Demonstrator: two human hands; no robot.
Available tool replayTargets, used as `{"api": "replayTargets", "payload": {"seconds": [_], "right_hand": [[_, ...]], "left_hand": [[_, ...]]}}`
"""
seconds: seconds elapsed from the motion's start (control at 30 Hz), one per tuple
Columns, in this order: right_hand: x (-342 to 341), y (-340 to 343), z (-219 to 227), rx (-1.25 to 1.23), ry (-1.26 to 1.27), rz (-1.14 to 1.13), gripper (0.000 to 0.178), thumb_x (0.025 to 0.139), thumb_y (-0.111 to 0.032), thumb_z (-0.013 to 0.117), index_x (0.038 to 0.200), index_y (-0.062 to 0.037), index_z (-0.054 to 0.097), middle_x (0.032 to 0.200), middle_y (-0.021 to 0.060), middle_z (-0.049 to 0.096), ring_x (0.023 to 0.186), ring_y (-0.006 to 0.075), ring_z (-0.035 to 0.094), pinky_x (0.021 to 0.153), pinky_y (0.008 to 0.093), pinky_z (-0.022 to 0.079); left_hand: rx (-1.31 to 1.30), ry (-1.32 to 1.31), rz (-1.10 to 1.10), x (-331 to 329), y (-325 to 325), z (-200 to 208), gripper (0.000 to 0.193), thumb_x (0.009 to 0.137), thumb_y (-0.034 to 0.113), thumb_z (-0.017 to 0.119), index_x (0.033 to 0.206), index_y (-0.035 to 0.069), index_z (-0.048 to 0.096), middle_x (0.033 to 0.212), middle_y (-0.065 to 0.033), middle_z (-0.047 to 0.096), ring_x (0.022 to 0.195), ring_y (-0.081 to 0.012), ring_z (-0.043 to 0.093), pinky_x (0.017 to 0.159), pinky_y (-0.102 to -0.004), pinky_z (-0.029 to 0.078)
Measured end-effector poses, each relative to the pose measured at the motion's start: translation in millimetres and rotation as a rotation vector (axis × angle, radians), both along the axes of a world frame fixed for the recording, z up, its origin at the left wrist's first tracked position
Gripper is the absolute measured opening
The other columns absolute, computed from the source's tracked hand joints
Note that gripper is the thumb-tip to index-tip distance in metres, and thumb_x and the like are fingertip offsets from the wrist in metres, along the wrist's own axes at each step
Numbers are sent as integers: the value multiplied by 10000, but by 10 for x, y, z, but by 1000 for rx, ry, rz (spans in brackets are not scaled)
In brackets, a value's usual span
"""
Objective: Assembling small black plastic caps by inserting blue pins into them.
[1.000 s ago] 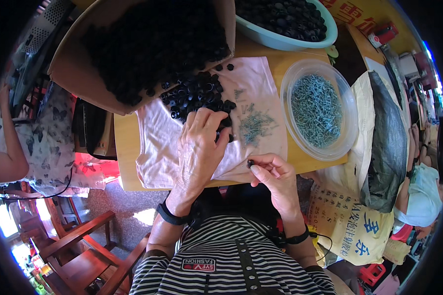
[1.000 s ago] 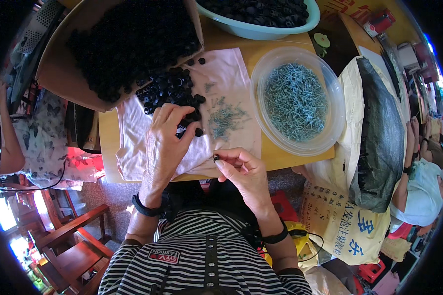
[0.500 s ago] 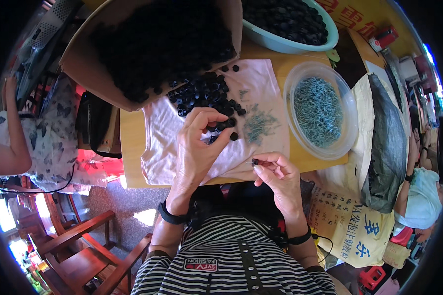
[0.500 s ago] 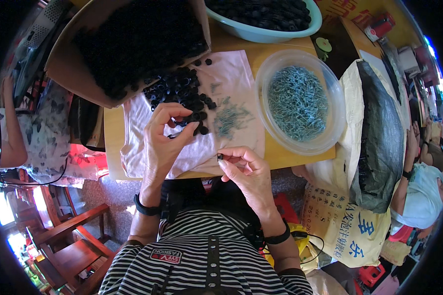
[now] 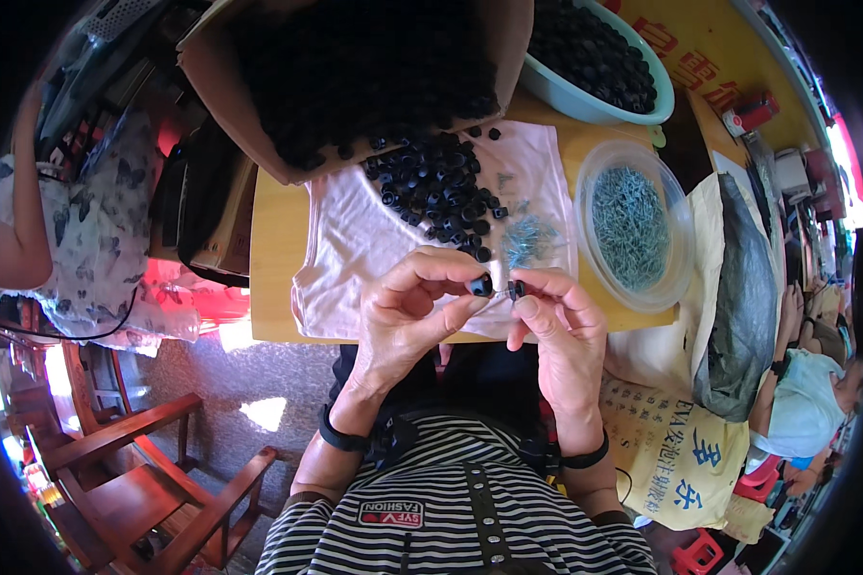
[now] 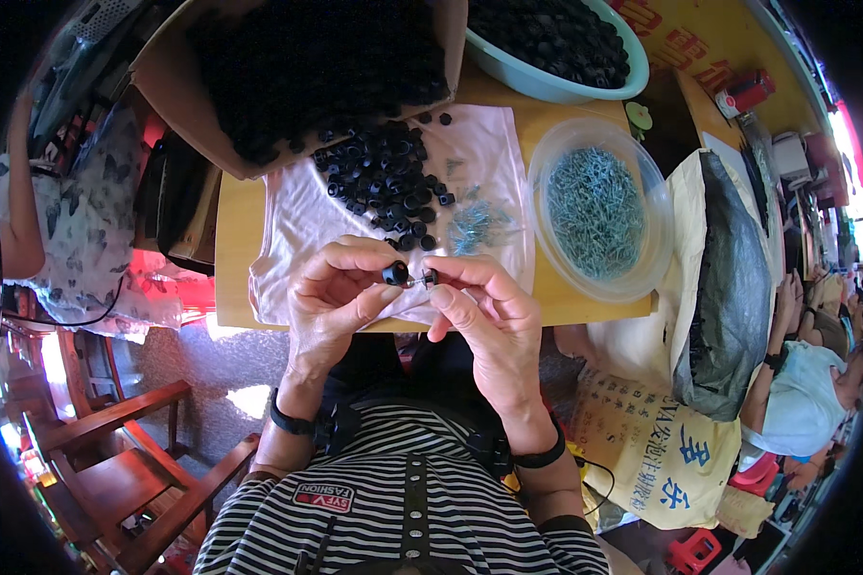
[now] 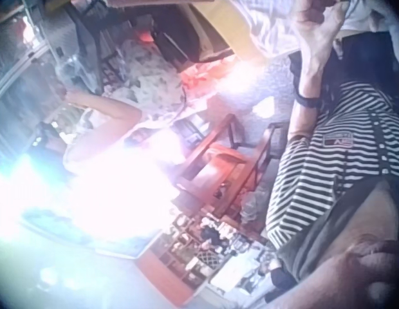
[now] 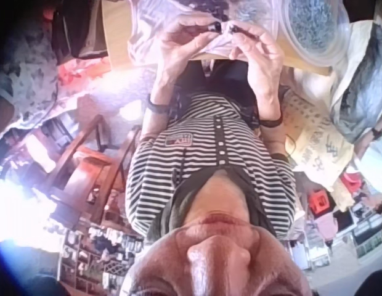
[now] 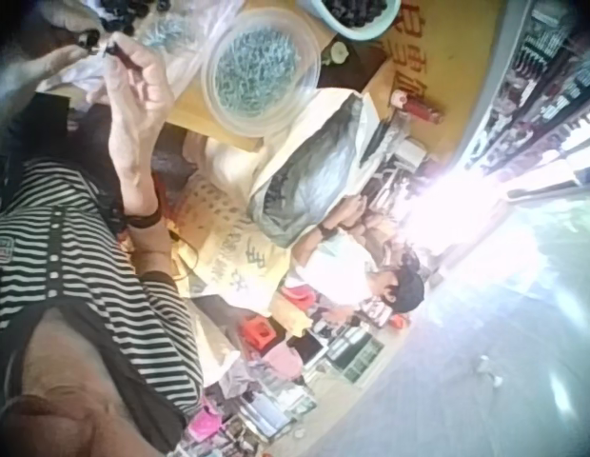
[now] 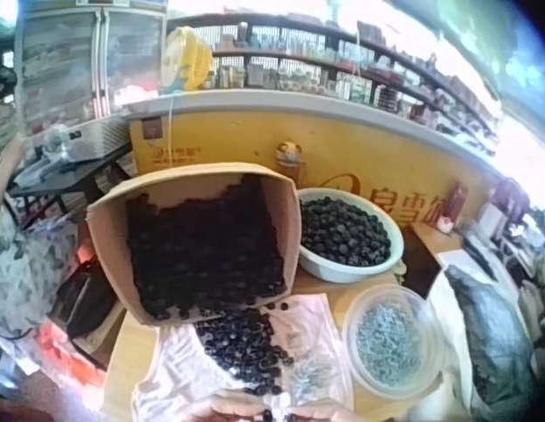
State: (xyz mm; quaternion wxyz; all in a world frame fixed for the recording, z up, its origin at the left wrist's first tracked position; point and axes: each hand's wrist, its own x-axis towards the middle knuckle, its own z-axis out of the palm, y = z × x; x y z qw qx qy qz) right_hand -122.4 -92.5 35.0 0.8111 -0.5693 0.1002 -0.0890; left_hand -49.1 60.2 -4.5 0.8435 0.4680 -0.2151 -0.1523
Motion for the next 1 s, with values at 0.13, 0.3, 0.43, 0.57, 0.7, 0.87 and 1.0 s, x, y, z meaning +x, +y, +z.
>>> {"api": "replayTargets", "payload": {"seconds": [0.13, 0.3, 0.43, 0.57, 0.7, 0.87, 1.0], "right_hand": [[-2, 10, 39, 49, 9, 7, 242, 881, -63, 632, 1106, 24, 612, 963, 82, 646, 671, 100, 569, 582, 209, 478], [-23, -55, 24, 255, 87, -4, 269, 881, -102, 642, 1118, 23, 617, 913, 62, 653, 664, 76, 566, 528, 203, 468], [-31, -90, 16, 306, 91, 4, 275, 880, -109, 646, 1119, 24, 617, 888, 55, 649, 668, 65, 567, 514, 200, 466], [-41, -122, 33, 343, 92, 6, 279, 877, -116, 651, 1117, 22, 617, 859, 58, 645, 671, 64, 567, 506, 205, 469], [-45, -142, 42, 410, 100, 8, 270, 875, -110, 650, 1112, 16, 616, 843, 60, 646, 673, 77, 575, 507, 211, 472], [-79, -110, 106, 86, -12, -48, 254, 876, -68, 639, 1107, 31, 605, 953, 95, 638, 749, 123, 615, 604, 225, 504], [-95, -106, 202, -225, -135, -85, 222, 876, -4, 616, 1094, 37, 607, 1070, 120, 614, 859, 169, 636, 734, 249, 523]], "left_hand": [[-61, 54, -9, -56, 5, 29, 252, 813, -109, 627, 1055, -42, 606, 1127, -146, 564, 1019, -185, 593, 899, -298, 501], [-4, 33, 7, -98, -32, 63, 268, 790, -135, 625, 1033, -26, 599, 1098, -181, 572, 986, -219, 616, 900, -348, 523], [-8, 36, -11, -113, -61, 96, 271, 797, -123, 625, 1052, -35, 591, 1085, -179, 584, 977, -219, 622, 898, -349, 525], [-7, 218, -16, -152, -114, 162, 274, 799, -106, 634, 1060, -51, 574, 1073, -176, 597, 972, -222, 627, 891, -360, 530], [-78, 146, -27, -150, -158, 152, 258, 802, -94, 638, 1048, -49, 573, 1038, -177, 611, 944, -233, 639, 871, -374, 540], [-151, 95, -105, -133, -151, 89, 249, 833, -91, 618, 1074, -49, 571, 1113, -162, 591, 1014, -213, 611, 918, -349, 504], [-147, 101, -59, -143, -164, 46, 237, 827, -71, 633, 1057, -33, 590, 1102, -171, 602, 1008, -217, 615, 910, -349, 510]]}}
